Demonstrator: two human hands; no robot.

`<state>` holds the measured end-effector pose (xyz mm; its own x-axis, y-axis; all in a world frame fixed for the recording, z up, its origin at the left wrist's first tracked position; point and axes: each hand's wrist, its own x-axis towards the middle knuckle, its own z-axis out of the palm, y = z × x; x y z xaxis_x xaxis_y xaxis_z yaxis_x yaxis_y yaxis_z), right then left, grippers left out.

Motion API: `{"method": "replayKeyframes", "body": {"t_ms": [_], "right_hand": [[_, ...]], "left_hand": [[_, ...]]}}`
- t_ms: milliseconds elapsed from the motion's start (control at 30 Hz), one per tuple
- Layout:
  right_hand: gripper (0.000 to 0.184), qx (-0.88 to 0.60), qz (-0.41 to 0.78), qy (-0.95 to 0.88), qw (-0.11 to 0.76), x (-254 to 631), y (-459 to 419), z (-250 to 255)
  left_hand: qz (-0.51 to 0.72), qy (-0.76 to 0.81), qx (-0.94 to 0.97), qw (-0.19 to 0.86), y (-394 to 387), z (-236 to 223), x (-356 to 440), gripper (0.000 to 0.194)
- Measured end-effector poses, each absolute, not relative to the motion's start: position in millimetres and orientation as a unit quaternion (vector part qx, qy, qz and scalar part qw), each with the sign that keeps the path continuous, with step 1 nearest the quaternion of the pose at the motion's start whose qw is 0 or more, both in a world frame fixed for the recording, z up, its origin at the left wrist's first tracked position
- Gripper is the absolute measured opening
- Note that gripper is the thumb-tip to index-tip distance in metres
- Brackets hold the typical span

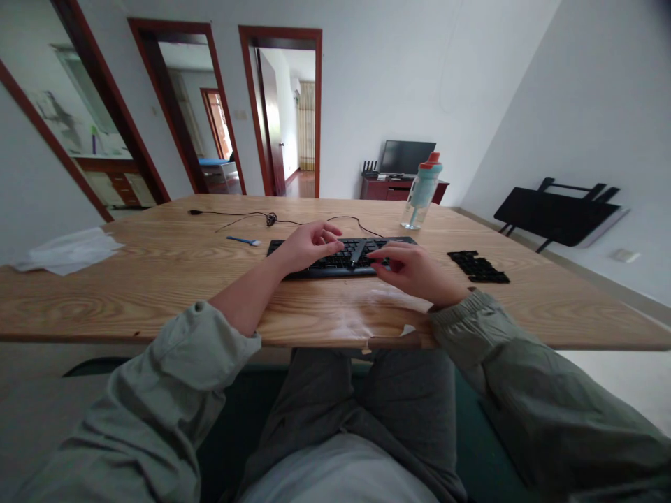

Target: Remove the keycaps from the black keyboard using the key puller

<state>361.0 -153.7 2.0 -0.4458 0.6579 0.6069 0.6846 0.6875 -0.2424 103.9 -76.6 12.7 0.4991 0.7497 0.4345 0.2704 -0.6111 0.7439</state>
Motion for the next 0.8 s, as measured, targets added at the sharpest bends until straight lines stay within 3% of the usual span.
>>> {"method": "replayKeyframes", "body": {"t_ms": [233,367,800], "right_hand": [[0.028,-0.652,-0.019,-0.730,0.203,530,-201,-33],[0.028,-0.783,0.032,-0.603,0.149,596,-226,-39],[0.030,-0.770,-0.013,-0.612,0.182,634,-205,-40]], "left_hand": [[0.394,0.482,0.773,0.117,-37,16,24,0.037],[0.385,0.550,0.735,0.089,-20,8,-7,0.039],[0.347,0.534,0.766,0.084,-23,6,6,0.033]]}}
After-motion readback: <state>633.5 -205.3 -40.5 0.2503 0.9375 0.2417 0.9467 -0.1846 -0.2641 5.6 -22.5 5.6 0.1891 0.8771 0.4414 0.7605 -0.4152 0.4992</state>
